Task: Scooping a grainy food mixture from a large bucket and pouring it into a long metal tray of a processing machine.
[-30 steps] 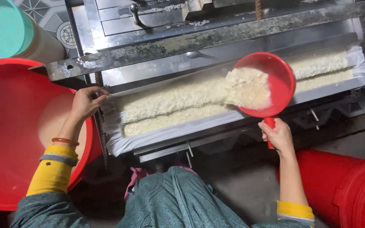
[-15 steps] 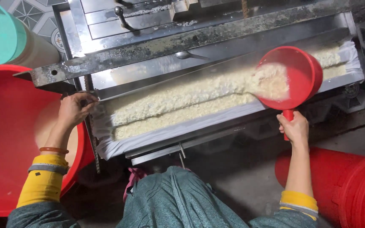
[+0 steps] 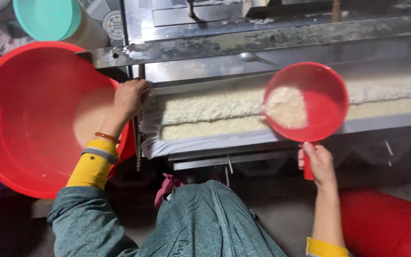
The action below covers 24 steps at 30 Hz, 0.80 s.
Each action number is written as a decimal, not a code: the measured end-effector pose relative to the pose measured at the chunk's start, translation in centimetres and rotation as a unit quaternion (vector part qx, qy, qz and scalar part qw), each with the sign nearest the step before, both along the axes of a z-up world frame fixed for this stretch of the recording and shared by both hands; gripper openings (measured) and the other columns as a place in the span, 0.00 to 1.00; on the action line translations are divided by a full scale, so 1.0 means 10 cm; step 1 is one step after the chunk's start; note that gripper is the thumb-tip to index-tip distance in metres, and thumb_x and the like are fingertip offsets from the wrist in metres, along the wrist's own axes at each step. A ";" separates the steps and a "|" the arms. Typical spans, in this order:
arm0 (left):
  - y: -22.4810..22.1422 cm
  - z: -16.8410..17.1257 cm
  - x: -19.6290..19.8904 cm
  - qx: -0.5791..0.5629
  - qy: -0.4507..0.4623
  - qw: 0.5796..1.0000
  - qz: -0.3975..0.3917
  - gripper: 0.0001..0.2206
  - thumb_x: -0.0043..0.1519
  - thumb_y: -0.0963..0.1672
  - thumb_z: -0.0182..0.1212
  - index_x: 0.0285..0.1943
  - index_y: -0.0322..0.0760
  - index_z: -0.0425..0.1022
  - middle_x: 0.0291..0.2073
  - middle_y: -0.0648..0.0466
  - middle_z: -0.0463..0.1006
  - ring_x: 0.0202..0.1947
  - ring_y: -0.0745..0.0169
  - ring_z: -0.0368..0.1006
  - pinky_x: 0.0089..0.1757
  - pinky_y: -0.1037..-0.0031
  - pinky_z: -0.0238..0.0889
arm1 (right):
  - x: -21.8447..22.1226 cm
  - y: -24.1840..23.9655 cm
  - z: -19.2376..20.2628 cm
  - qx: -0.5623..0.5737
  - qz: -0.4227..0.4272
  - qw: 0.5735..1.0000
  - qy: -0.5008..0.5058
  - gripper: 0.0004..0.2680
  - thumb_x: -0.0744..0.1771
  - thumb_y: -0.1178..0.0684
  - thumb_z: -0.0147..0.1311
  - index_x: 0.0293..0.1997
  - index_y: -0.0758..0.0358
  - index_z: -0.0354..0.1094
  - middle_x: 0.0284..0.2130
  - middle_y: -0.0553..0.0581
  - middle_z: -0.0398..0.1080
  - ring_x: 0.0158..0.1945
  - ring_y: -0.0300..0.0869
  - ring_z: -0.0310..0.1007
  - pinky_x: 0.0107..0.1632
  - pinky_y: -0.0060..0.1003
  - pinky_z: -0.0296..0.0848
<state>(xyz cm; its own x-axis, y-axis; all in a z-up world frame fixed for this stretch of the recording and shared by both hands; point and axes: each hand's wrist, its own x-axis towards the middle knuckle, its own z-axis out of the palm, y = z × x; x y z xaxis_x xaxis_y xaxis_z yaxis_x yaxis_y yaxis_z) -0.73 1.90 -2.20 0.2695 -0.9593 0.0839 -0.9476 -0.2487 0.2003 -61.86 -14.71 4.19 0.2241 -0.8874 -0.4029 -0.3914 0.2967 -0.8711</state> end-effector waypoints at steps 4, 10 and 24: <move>0.04 0.14 -0.07 -0.011 -0.076 0.997 -0.033 0.05 0.58 0.46 0.68 0.40 0.50 0.77 0.29 0.58 0.76 0.32 0.55 0.78 0.36 0.65 0.69 | 0.43 0.19 0.08 -0.008 0.062 0.996 0.059 0.16 0.73 0.48 0.51 0.29 0.68 0.70 0.13 0.63 0.68 0.16 0.45 0.70 0.25 0.38 0.73; 0.09 0.06 -0.03 -0.010 -0.025 0.999 -0.019 0.02 0.62 0.46 0.65 0.41 0.49 0.79 0.35 0.55 0.78 0.37 0.52 0.77 0.40 0.62 0.65 | 0.81 0.28 0.39 -0.103 0.189 0.943 0.252 0.14 0.71 0.42 0.53 0.33 0.61 0.72 0.14 0.58 0.73 0.24 0.50 0.77 0.35 0.44 0.76; 0.16 0.23 -0.02 -0.027 0.013 0.998 -0.055 0.04 0.66 0.45 0.66 0.40 0.43 0.79 0.28 0.56 0.76 0.28 0.51 0.74 0.39 0.58 0.55 | 0.77 0.25 1.02 -0.263 0.243 0.749 0.558 0.16 0.72 0.37 0.46 0.52 0.58 0.70 0.34 0.69 0.78 0.36 0.74 0.77 0.39 0.65 0.73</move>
